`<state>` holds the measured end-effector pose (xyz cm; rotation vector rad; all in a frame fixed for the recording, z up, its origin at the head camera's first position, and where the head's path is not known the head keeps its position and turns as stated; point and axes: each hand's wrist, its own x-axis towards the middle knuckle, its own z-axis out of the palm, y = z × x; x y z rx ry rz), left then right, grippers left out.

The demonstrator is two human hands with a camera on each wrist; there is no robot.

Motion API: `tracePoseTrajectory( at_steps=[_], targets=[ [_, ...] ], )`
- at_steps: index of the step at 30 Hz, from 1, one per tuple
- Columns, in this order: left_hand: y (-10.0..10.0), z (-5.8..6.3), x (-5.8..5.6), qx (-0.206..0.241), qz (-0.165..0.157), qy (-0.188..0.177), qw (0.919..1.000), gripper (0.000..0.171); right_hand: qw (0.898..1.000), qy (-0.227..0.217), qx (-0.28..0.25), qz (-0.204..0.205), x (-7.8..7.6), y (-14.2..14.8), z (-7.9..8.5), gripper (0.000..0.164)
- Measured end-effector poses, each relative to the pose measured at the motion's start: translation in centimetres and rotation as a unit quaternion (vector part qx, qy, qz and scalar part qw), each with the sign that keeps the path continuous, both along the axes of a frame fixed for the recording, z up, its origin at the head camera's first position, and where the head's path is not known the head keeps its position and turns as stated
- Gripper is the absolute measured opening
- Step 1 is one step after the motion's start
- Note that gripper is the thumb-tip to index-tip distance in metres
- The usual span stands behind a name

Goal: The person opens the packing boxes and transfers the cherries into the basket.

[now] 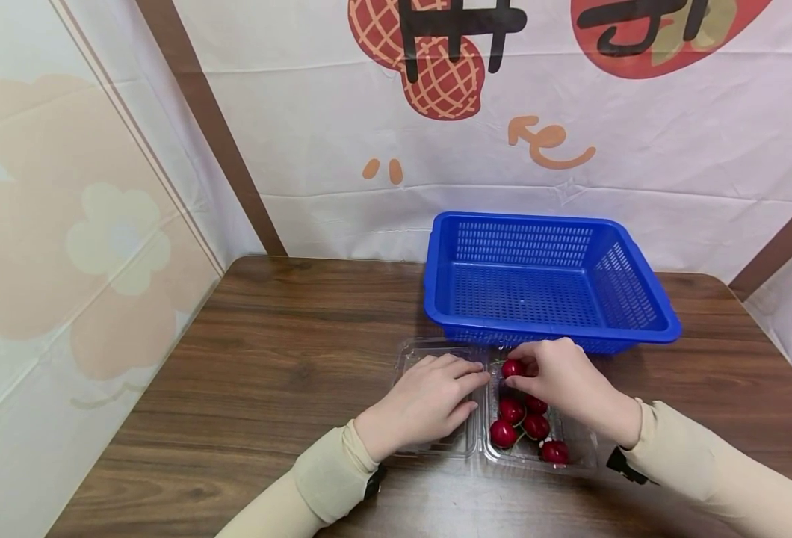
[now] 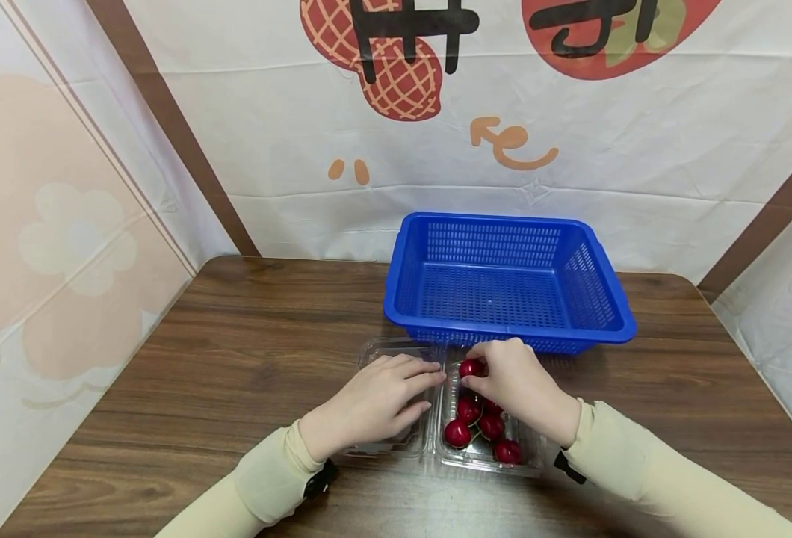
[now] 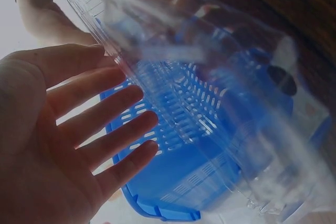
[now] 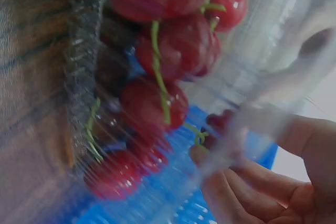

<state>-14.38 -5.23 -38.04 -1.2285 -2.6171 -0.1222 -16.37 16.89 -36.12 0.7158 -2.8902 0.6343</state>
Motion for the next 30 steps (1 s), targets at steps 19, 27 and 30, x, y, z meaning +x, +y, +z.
tracePoseTrajectory(
  at_steps=[19,27,30],
  targets=[
    [0.0,0.0,-0.1,0.000,0.000,-0.004,1.0000,0.037,1.000,0.015,-0.009,-0.022,0.8,1.4,2.2,0.020],
    [0.0,-0.1,-0.1,-0.002,0.000,-0.004,1.0000,0.038,0.999,0.005,-0.021,-0.027,1.0,1.8,3.4,0.023],
    [0.0,0.0,-0.1,-0.002,0.000,-0.003,1.0000,0.038,0.999,0.009,-0.023,-0.030,1.0,1.9,3.9,0.025]
  ],
)
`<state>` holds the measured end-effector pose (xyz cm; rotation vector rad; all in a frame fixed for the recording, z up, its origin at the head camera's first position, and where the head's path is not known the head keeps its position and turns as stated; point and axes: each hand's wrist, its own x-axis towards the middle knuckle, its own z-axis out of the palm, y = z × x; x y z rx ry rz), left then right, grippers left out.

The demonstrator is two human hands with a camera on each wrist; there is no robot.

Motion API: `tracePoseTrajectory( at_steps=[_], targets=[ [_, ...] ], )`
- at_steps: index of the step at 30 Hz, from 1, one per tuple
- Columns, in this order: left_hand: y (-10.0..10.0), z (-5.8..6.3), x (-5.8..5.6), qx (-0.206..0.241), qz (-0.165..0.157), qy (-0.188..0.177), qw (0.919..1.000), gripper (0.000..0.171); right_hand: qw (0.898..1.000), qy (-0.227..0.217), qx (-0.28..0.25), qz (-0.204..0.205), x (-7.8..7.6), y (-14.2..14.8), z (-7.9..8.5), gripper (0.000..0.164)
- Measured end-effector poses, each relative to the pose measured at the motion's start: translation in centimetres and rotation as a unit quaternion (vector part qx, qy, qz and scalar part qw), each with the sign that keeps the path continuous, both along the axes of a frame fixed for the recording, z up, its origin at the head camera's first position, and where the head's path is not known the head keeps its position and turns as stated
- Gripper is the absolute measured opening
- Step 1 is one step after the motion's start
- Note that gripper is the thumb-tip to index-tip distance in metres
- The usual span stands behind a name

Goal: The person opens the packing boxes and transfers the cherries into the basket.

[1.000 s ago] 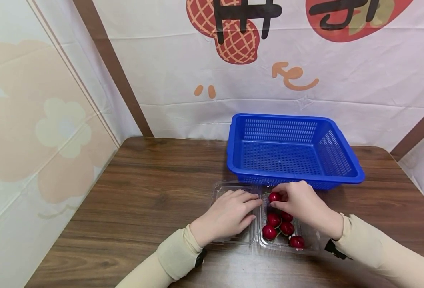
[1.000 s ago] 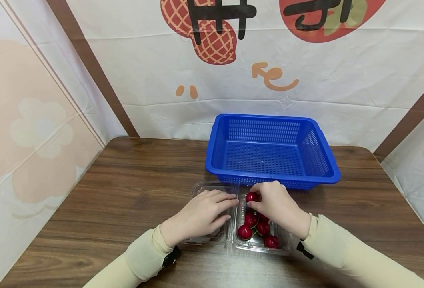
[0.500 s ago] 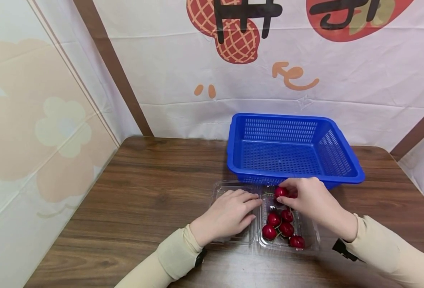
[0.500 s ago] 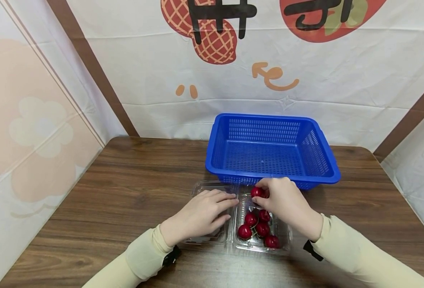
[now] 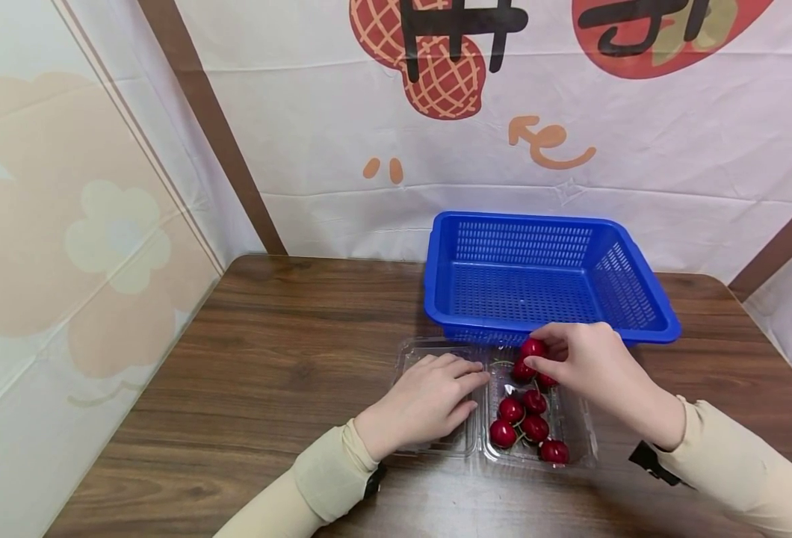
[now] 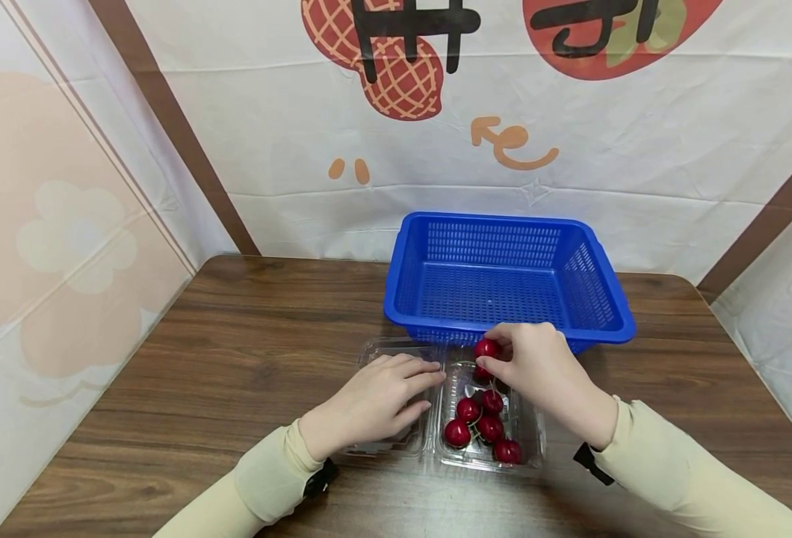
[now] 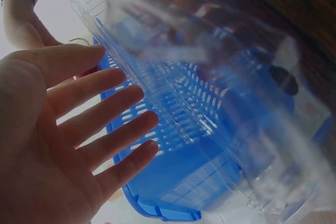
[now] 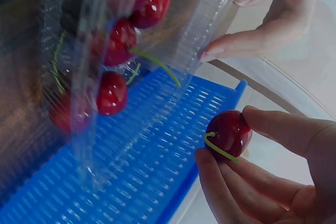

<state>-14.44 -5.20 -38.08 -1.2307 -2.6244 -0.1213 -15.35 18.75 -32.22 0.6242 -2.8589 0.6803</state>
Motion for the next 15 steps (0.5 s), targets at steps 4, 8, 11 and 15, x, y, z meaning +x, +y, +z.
tracePoseTrajectory(
  at_steps=[4,8,11,15],
  targets=[
    [0.0,0.1,0.1,-0.001,0.003,-0.001,1.0000,0.038,1.000,0.012,0.005,-0.002,-0.2,0.0,0.5,0.025],
    [0.1,0.1,0.1,-0.003,0.003,-0.001,1.0000,0.038,1.000,0.027,0.012,0.002,-0.5,-0.1,1.1,0.023],
    [0.0,0.1,0.1,-0.002,0.002,-0.001,1.0000,0.038,0.999,0.033,0.013,0.004,-0.8,-0.1,1.6,0.023],
    [0.0,0.1,0.1,0.000,0.001,0.000,1.0000,0.038,0.999,0.032,0.014,0.002,-1.2,-0.1,2.5,0.028]
  ],
)
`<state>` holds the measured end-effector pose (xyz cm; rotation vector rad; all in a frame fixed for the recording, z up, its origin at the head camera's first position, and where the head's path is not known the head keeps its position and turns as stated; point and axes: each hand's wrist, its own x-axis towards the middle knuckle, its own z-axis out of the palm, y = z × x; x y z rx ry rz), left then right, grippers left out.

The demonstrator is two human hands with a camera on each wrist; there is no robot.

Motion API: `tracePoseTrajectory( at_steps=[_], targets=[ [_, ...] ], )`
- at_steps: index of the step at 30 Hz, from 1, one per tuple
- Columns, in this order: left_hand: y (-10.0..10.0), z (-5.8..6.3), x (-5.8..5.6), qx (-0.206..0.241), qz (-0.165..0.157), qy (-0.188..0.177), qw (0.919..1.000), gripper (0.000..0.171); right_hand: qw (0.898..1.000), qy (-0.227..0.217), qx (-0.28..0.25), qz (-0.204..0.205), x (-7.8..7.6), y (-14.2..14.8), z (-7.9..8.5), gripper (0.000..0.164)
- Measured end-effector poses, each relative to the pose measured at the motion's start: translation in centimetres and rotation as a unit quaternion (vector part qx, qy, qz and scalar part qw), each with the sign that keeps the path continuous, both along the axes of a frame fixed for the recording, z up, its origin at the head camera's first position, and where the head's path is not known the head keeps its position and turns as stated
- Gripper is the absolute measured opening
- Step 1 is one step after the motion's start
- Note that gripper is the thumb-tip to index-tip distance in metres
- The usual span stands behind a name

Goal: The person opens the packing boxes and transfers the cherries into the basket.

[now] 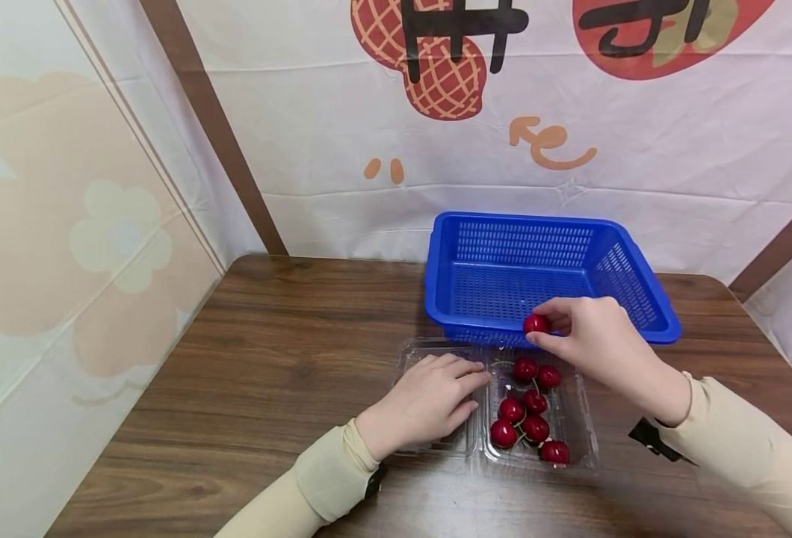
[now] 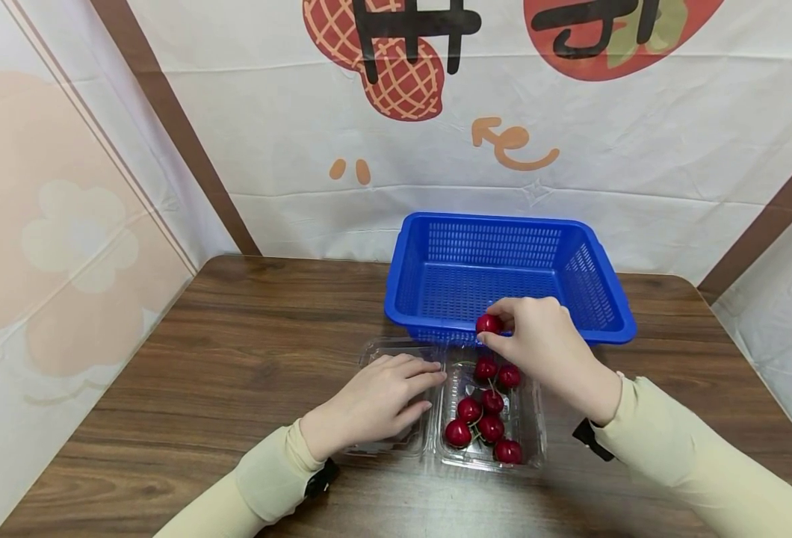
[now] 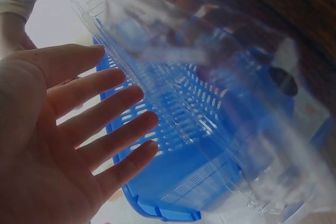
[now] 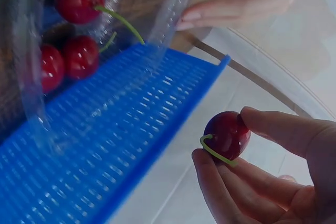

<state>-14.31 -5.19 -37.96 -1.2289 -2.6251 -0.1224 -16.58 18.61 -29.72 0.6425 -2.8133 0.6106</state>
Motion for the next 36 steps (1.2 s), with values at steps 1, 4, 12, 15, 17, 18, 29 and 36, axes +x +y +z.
tracePoseTrajectory(
  at_steps=[1,4,12,15,17,18,29,36],
  targets=[
    [0.0,0.0,0.0,0.000,0.000,0.000,1.0000,0.038,1.000,-0.001,0.001,-0.002,-0.2,0.0,0.2,0.028],
    [0.0,-0.1,0.0,0.000,0.000,0.000,1.0000,0.037,1.000,-0.002,0.002,-0.005,-0.7,-0.1,0.7,0.029],
    [0.0,0.0,0.1,-0.004,0.000,-0.003,1.0000,0.037,1.000,-0.024,-0.009,-0.008,-2.5,-0.4,1.6,0.030],
    [0.0,0.0,0.1,-0.003,-0.001,-0.001,1.0000,0.037,0.999,-0.032,-0.010,-0.014,-3.2,-0.4,1.8,0.030],
    [0.0,0.0,0.0,-0.002,-0.001,0.002,1.0000,0.037,0.999,-0.036,-0.011,-0.017,-3.6,-0.5,1.9,0.030],
    [-0.1,0.0,0.0,-0.002,-0.001,0.003,1.0000,0.037,0.999,-0.034,-0.010,-0.017,-3.8,-0.6,2.0,0.029],
    [-0.1,-0.1,0.1,-0.002,0.003,0.003,1.0000,0.037,0.998,-0.049,-0.021,-0.027,-5.9,-1.6,2.1,0.029],
    [0.0,-0.1,0.1,-0.003,0.001,0.003,1.0000,0.037,0.997,-0.065,-0.023,-0.033,-7.4,-2.2,2.4,0.033]
  ],
)
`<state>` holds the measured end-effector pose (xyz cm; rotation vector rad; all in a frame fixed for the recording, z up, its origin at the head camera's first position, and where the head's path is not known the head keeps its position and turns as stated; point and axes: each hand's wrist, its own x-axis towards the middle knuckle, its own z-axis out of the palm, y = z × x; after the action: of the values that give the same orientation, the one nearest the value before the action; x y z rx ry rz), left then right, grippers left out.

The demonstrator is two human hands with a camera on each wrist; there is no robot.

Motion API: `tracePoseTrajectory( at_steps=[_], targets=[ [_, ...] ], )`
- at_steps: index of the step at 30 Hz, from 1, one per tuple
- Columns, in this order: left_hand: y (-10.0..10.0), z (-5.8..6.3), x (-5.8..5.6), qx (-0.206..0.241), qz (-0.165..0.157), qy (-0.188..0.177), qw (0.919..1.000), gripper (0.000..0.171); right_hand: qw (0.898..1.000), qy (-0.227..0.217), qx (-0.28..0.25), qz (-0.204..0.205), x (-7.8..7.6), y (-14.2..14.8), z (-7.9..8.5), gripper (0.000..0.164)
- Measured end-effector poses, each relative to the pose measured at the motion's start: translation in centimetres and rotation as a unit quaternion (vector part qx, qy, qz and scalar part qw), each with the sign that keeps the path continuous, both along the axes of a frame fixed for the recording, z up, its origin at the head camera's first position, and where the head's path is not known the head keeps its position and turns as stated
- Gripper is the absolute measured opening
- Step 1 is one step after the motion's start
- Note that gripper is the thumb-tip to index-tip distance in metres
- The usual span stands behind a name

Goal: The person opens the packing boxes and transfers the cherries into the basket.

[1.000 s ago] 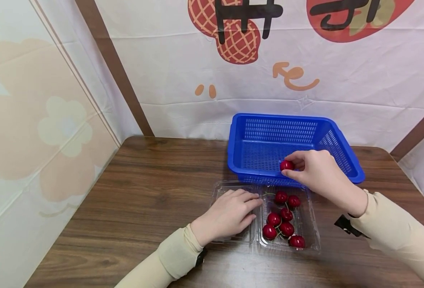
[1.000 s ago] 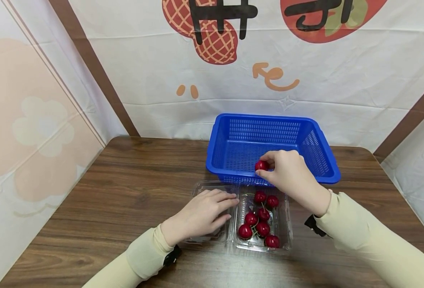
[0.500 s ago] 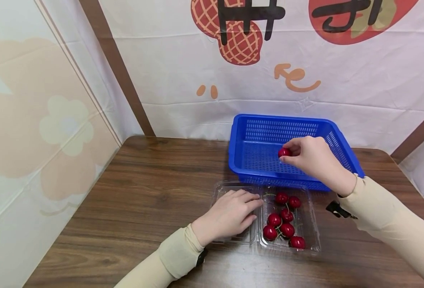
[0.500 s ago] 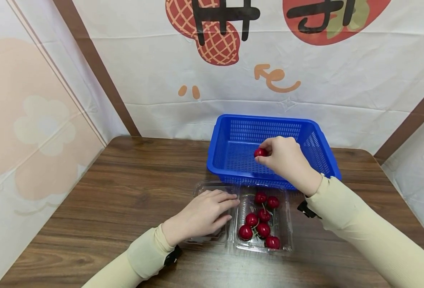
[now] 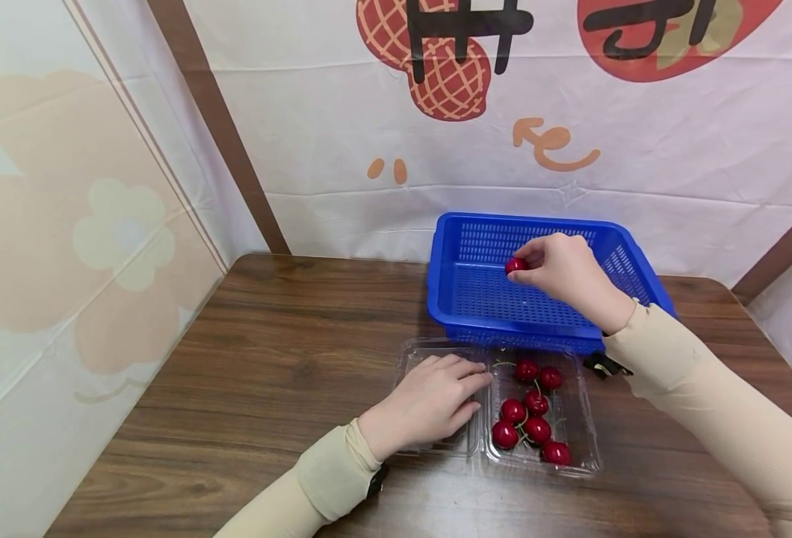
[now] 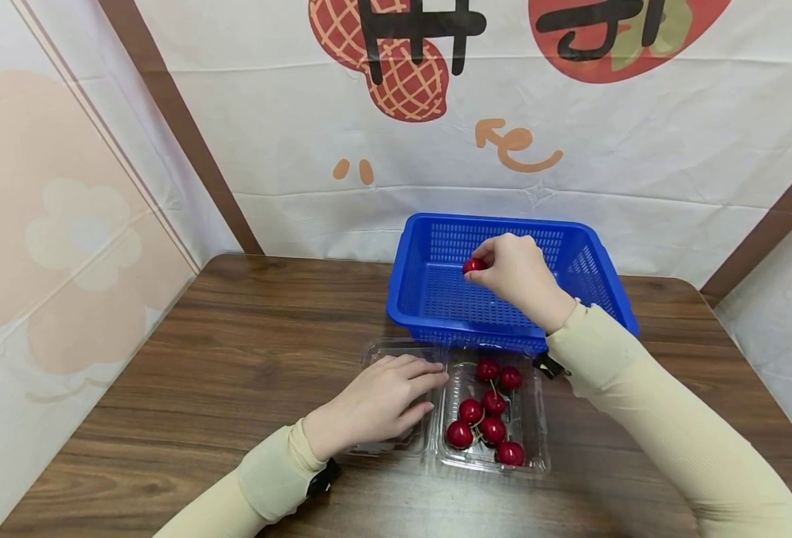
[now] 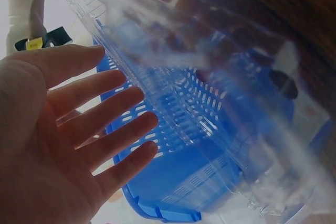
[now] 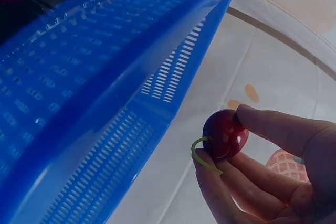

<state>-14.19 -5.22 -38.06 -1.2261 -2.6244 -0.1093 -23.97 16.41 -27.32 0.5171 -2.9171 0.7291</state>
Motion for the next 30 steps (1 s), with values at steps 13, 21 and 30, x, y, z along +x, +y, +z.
tracePoseTrajectory(
  at_steps=[13,21,30],
  targets=[
    [0.2,0.2,0.0,-0.007,0.007,-0.009,0.9999,0.037,1.000,-0.015,-0.013,-0.010,-2.6,-0.8,-0.1,0.028],
    [0.1,0.1,0.0,0.000,0.004,-0.001,1.0000,0.037,1.000,-0.019,-0.011,-0.021,-4.1,-1.1,0.1,0.028],
    [0.1,0.0,0.1,0.007,0.002,0.007,1.0000,0.037,1.000,-0.029,-0.007,-0.011,-6.0,-1.3,-0.5,0.033]
  ],
)
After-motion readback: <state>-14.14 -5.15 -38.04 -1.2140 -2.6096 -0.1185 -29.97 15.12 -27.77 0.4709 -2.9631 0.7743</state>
